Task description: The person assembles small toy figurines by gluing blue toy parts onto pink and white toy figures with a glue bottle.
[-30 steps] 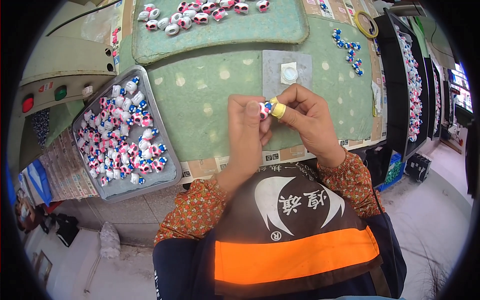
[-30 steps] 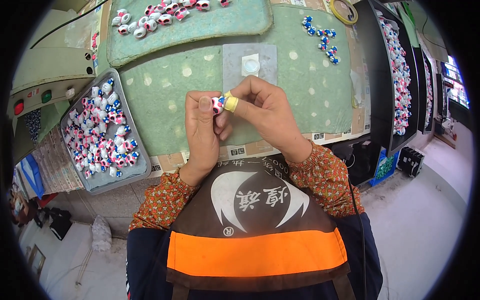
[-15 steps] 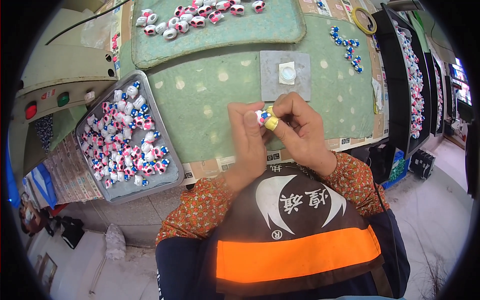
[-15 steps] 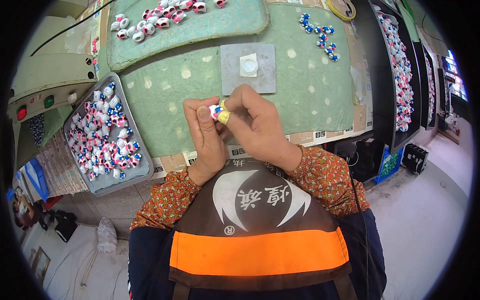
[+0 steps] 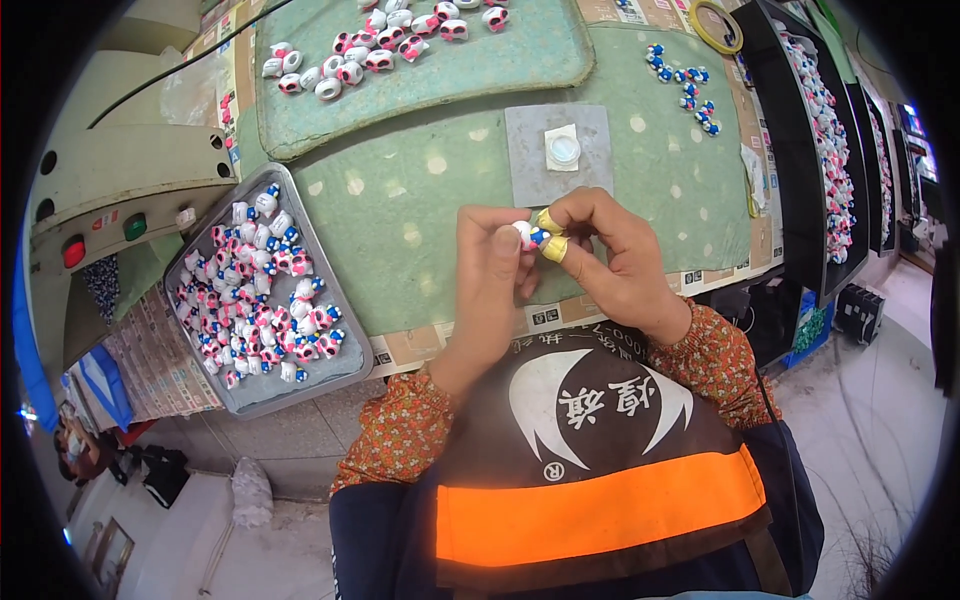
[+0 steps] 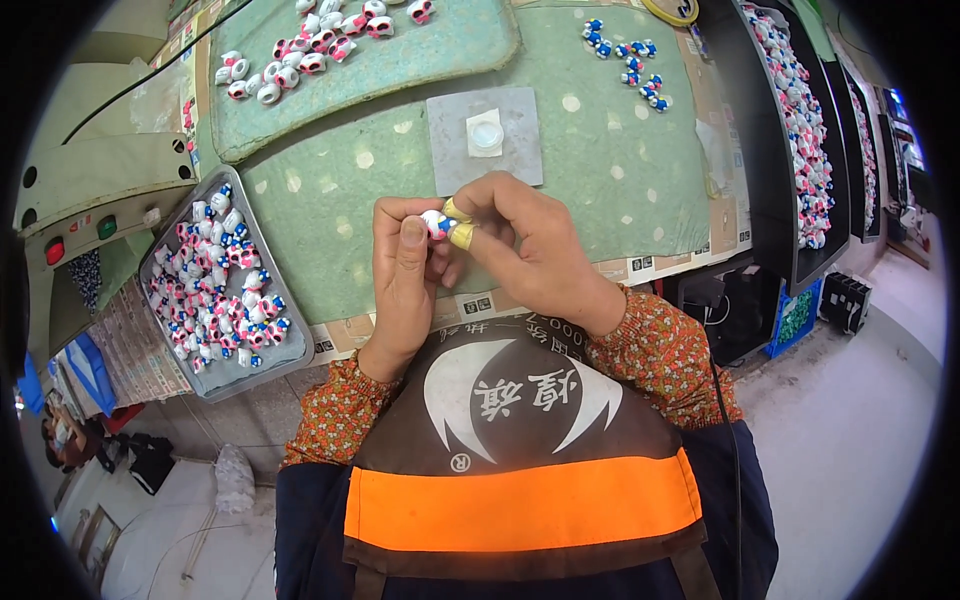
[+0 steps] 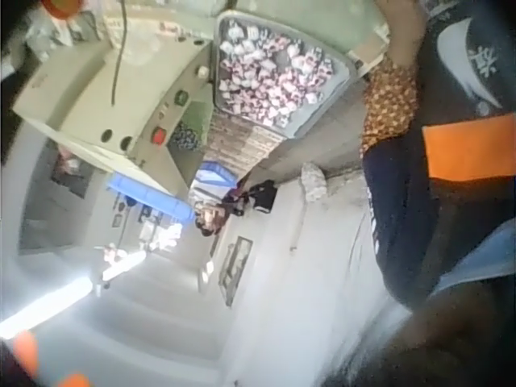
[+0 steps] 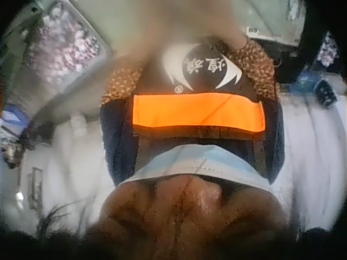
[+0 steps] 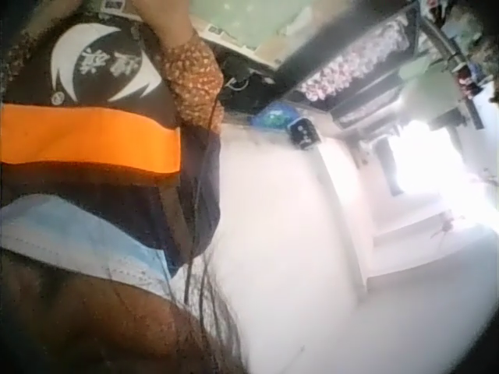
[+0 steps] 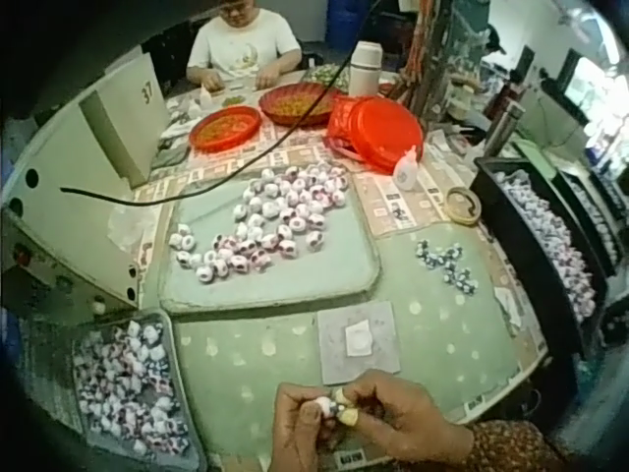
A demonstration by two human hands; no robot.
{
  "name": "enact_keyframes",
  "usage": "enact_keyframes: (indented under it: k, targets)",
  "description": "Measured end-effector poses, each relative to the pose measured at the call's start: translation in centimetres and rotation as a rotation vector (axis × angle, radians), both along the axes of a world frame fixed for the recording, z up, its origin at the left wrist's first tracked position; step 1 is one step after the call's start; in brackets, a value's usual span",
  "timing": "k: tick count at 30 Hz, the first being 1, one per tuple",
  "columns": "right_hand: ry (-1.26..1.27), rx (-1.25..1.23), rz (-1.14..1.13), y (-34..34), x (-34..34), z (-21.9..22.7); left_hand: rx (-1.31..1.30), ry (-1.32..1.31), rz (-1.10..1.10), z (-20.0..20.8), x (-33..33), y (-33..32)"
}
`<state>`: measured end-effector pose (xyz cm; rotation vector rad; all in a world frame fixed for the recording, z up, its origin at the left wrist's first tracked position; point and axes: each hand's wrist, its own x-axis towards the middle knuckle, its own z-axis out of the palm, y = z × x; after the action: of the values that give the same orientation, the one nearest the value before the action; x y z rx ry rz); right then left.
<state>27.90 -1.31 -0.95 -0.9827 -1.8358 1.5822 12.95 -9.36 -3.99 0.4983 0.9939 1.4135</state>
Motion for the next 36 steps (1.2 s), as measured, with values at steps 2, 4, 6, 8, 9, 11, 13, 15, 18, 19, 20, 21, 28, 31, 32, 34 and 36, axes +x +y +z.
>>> enact_keyframes:
  k: [2, 4, 6, 8, 9, 11, 13, 15, 18, 19, 20, 21, 28, 31, 32, 34, 36]
  targets:
    - [-0.050, 0.306, 0.047, 0.3, 0.1, 0.2, -0.020, -0.026, -0.010, -0.1, -0.2, 0.1]
    - [-0.022, 0.374, 0.039, 0.4, 0.0, 0.2, -0.005, -0.032, -0.034, 0.0, -0.4, 0.0]
    - [0.006, 0.441, 0.031, 0.3, 0.0, 0.0, 0.009, -0.037, -0.056, 0.0, -0.5, 0.0]
    - [0.013, 0.302, -0.002, -0.1, 0.2, -0.3, 0.011, -0.030, -0.045, 0.2, -0.6, 0.0]
    - [0.013, 0.302, -0.006, -0.2, 0.2, -0.4, 0.011, -0.029, -0.049, 0.1, -0.6, 0.0]
    - [0.028, 0.206, -0.054, -0.5, 0.3, -0.7, 0.073, 0.009, -0.057, -0.3, -0.7, -0.1]
    - [0.011, 0.165, -0.065, -0.7, 0.5, -0.7, 0.084, 0.024, -0.055, -0.4, -0.6, -0.1]
    - [-0.005, 0.124, -0.072, -0.7, 0.6, -0.9, 0.095, 0.040, -0.049, -0.5, -0.5, -0.1]
    - [-0.003, 0.135, -0.064, -0.7, 0.8, -1.2, 0.100, 0.072, -0.045, -0.4, -0.3, 0.0]
    - [-0.004, 0.131, -0.068, -0.7, 0.8, -1.2, 0.079, 0.078, -0.035, -0.1, -0.2, 0.0]
    - [-0.005, 0.127, -0.072, -0.7, 0.8, -1.2, 0.058, 0.083, -0.024, 0.1, -0.1, 0.1]
    - [-0.004, 0.127, -0.072, -0.7, 0.8, -1.1, 0.059, 0.084, -0.025, 0.1, -0.1, 0.1]
    - [0.034, 0.341, -0.057, -0.3, 0.5, -1.0, 0.076, 0.107, -0.044, -0.2, -0.2, 0.0]
    - [0.015, 0.318, -0.063, -0.2, 0.6, -0.7, 0.061, 0.106, -0.049, 0.0, -0.2, 0.0]
    - [-0.004, 0.247, -0.065, -0.2, 0.7, -0.5, 0.061, 0.100, -0.049, 0.1, -0.2, 0.0]
    - [0.000, 0.090, -0.039, -0.2, 0.8, -0.3, 0.058, 0.089, -0.027, 0.1, -0.1, 0.1]
    - [0.002, -0.067, -0.015, -0.3, 0.8, -0.2, 0.056, 0.078, -0.008, 0.0, 0.0, 0.0]
